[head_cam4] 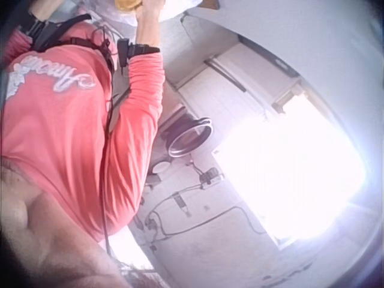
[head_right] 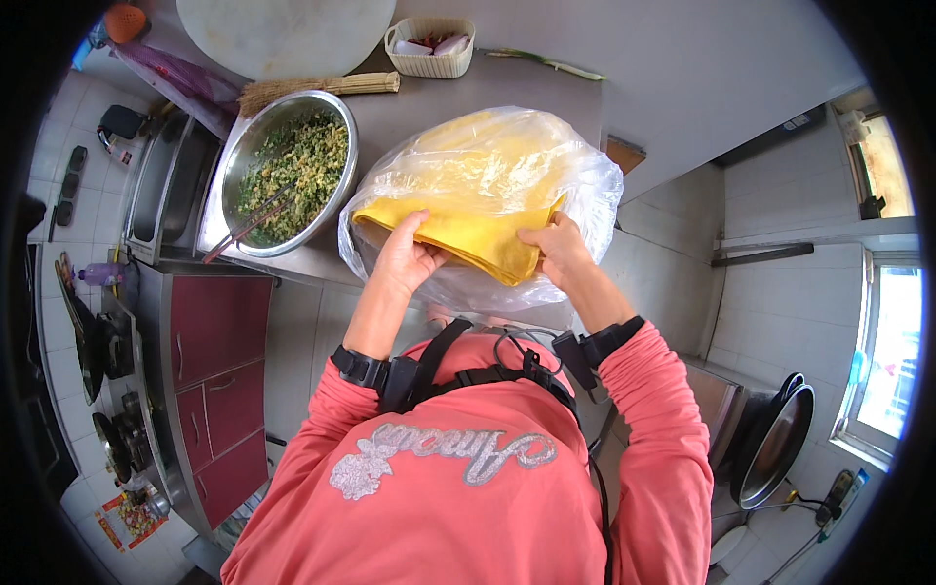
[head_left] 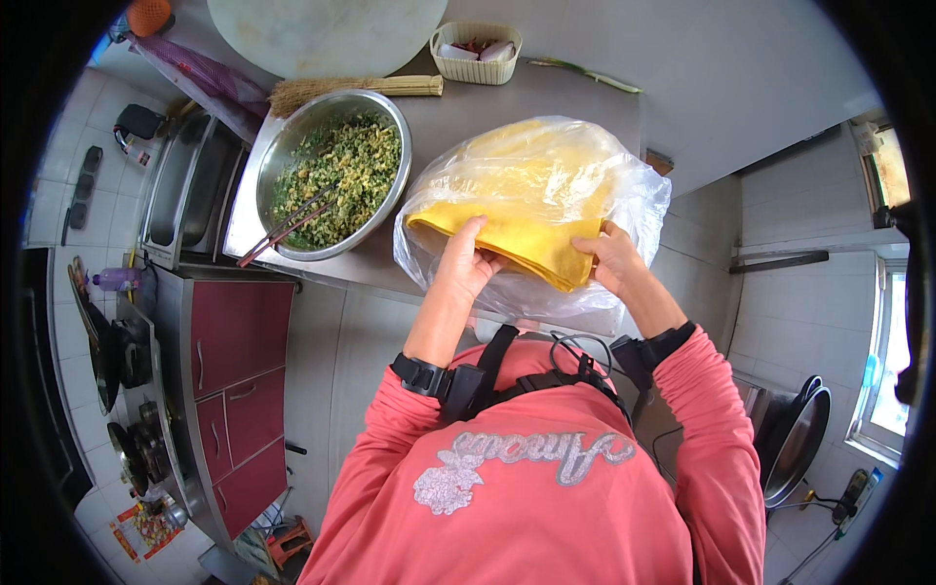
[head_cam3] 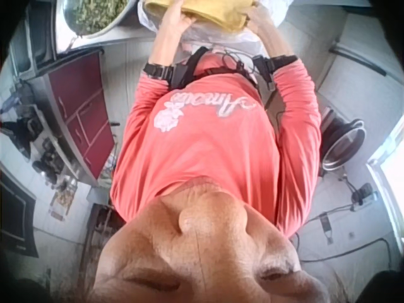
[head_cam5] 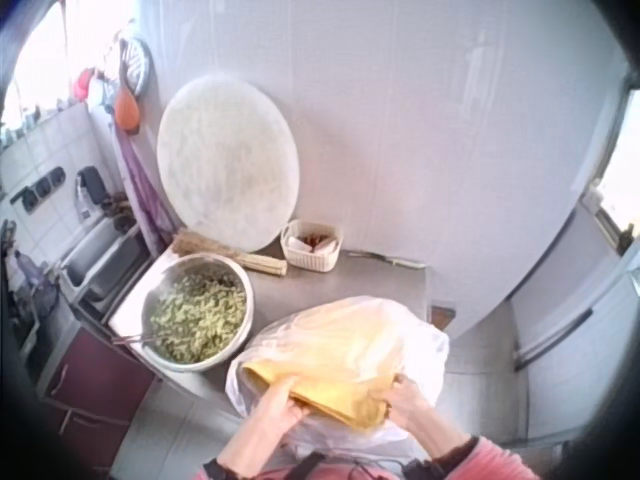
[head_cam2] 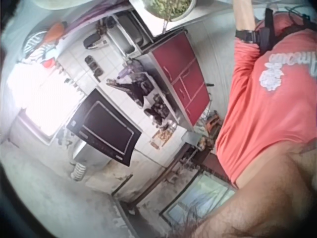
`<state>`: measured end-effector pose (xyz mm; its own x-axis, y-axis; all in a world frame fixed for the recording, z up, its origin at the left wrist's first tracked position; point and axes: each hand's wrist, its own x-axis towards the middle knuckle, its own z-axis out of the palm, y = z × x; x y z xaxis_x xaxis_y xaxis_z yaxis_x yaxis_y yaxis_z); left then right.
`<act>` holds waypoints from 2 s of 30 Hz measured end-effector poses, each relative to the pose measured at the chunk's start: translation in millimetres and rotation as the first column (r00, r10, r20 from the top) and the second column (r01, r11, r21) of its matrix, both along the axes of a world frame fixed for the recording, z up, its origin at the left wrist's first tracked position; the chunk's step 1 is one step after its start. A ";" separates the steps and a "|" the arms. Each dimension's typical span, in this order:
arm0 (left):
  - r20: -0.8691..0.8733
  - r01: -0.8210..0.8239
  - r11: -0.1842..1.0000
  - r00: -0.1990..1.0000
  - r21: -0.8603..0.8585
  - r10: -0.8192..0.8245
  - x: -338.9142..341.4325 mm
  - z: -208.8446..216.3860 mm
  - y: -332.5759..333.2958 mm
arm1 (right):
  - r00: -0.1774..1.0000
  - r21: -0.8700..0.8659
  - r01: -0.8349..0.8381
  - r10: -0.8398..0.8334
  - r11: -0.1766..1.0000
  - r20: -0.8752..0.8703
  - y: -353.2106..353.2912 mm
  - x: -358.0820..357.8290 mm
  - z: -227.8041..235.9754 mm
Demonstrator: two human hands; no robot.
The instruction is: The person opens a plastic bag containing yellow sheets and places them on the counter. They then use a ladle to scoop a green vegetable mixture from a bowl and spread it onto the sheets.
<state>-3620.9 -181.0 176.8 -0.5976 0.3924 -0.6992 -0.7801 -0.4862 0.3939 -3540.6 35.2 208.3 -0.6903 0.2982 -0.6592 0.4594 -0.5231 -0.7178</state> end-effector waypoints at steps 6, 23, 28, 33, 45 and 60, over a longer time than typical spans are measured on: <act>-0.147 0.000 0.999 0.989 0.032 0.004 -7.6 -0.4 5.8 | 0.974 0.399 0.140 -0.052 0.906 -0.222 -17.2 -8.8 -15.6; -0.414 -0.039 0.762 0.857 -0.647 -0.307 -11.5 -5.7 -39.8 | 0.345 0.541 -0.771 0.495 -0.335 0.798 -15.0 69.5 6.1; -0.476 -0.223 0.477 0.714 -0.850 -0.514 -5.9 -17.2 -40.3 | 0.721 0.825 -0.557 0.438 -0.096 0.538 -5.2 32.4 24.4; -0.531 -0.333 0.424 0.647 -0.842 -0.547 2.7 -6.3 -34.8 | 0.772 0.756 -0.538 0.579 0.374 0.263 -21.8 -51.8 19.7; -0.410 -0.087 0.639 0.831 -0.764 -0.376 -22.9 2.8 -48.6 | 0.765 0.907 -0.346 0.631 0.240 0.125 -34.4 -136.9 26.5; -0.430 -0.193 0.654 0.875 -0.731 -0.223 -40.4 -15.1 -55.2 | 0.871 0.843 -0.460 0.323 0.279 0.369 102.1 -76.0 8.0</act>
<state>-3661.3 -236.1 161.8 -0.9093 -0.1158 -0.3998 -0.4134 0.1404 0.8996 -3616.6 137.2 216.3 -0.8507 0.4560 -0.2615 0.5193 0.6517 -0.5529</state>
